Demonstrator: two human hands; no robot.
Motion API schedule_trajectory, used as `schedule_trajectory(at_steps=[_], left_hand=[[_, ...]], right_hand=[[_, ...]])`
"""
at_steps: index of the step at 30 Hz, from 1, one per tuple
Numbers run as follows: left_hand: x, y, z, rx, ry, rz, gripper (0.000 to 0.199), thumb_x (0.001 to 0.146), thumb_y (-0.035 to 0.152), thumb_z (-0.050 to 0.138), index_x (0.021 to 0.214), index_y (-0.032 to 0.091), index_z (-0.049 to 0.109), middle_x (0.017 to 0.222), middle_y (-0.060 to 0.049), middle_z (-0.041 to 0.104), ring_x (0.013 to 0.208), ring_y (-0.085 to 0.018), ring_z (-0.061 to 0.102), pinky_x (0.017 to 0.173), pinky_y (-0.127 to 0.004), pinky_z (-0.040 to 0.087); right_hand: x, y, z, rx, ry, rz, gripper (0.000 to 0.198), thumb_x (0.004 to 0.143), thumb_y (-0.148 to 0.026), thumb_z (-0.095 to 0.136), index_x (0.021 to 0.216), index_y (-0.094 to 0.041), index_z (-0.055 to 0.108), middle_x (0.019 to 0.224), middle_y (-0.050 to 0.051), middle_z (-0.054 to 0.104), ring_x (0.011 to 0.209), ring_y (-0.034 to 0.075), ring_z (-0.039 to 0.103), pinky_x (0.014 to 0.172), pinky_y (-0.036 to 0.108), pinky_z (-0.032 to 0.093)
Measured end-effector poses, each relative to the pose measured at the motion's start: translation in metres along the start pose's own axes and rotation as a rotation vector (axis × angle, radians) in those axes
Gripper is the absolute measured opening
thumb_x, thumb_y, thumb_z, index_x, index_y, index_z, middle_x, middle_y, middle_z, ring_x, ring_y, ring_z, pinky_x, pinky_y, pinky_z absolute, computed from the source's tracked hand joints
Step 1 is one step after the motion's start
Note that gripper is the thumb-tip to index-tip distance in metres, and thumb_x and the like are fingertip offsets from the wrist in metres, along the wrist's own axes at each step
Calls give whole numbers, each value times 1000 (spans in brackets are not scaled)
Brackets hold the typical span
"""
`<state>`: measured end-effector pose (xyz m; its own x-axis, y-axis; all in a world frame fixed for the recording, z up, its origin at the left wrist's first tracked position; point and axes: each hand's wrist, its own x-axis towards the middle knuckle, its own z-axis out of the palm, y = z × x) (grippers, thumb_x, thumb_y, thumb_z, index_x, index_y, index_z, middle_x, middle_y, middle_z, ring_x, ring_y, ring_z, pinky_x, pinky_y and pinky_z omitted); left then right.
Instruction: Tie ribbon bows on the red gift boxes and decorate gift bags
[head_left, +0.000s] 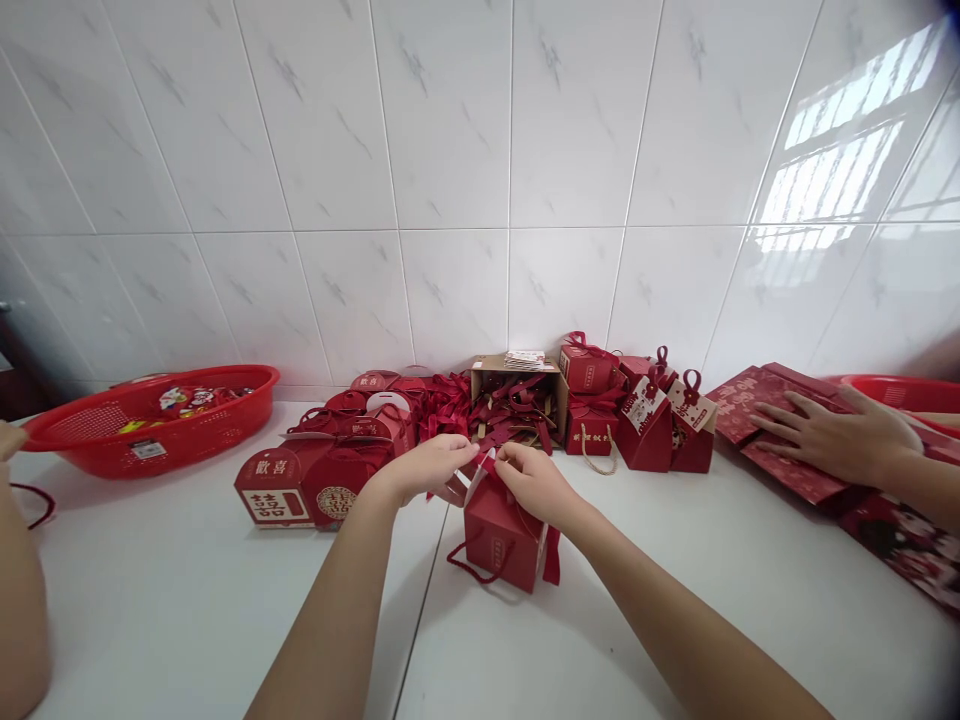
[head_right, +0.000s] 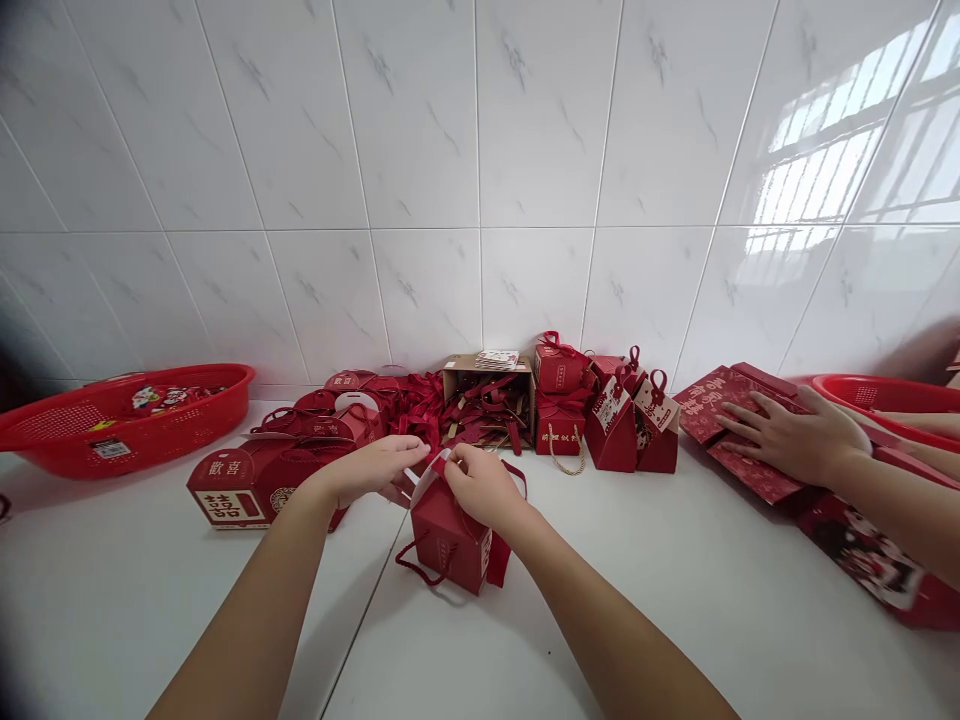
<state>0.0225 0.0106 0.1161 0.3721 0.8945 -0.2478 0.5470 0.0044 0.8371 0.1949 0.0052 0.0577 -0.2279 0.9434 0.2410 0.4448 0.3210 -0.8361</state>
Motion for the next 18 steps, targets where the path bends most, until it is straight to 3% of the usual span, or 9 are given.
schedule_trajectory(at_steps=[4, 8, 11, 14, 18], left_hand=[[5, -5, -3, 103, 71, -57, 26, 79, 44, 60, 78, 19, 54, 87, -4, 70, 72, -18, 70, 65, -27, 52], [8, -21, -18, 289, 265, -214, 24, 83, 36, 60, 71, 17, 54, 71, -3, 63, 61, -16, 62, 58, -28, 47], [7, -31, -30, 395, 385, -280, 24, 88, 37, 59, 78, 16, 56, 72, 0, 58, 61, -12, 55, 60, -28, 45], [6, -30, -31, 410, 415, -195, 22, 87, 37, 55, 78, 17, 55, 78, -3, 60, 69, -15, 56, 61, -27, 43], [7, -18, -16, 317, 251, 2, 23, 80, 42, 52, 79, 20, 57, 85, -4, 65, 76, -19, 60, 60, -25, 42]], right_hand=[[0, 2, 1, 10, 1, -15, 16, 85, -30, 46, 73, -22, 51, 61, -3, 57, 57, 15, 53, 57, 26, 37], [1, 2, -1, 33, 17, -30, 14, 85, -31, 48, 81, -22, 58, 76, 1, 66, 71, 17, 59, 65, 28, 43], [1, 2, -2, 46, 30, -42, 14, 84, -31, 50, 86, -22, 61, 87, 2, 68, 79, 18, 61, 69, 30, 45], [0, 2, -3, 50, 19, -56, 11, 82, -28, 53, 84, -22, 62, 82, 1, 68, 74, 17, 60, 67, 29, 45], [0, 3, -1, 48, 21, -74, 9, 80, -25, 54, 83, -22, 62, 76, 1, 66, 70, 16, 59, 65, 29, 44]])
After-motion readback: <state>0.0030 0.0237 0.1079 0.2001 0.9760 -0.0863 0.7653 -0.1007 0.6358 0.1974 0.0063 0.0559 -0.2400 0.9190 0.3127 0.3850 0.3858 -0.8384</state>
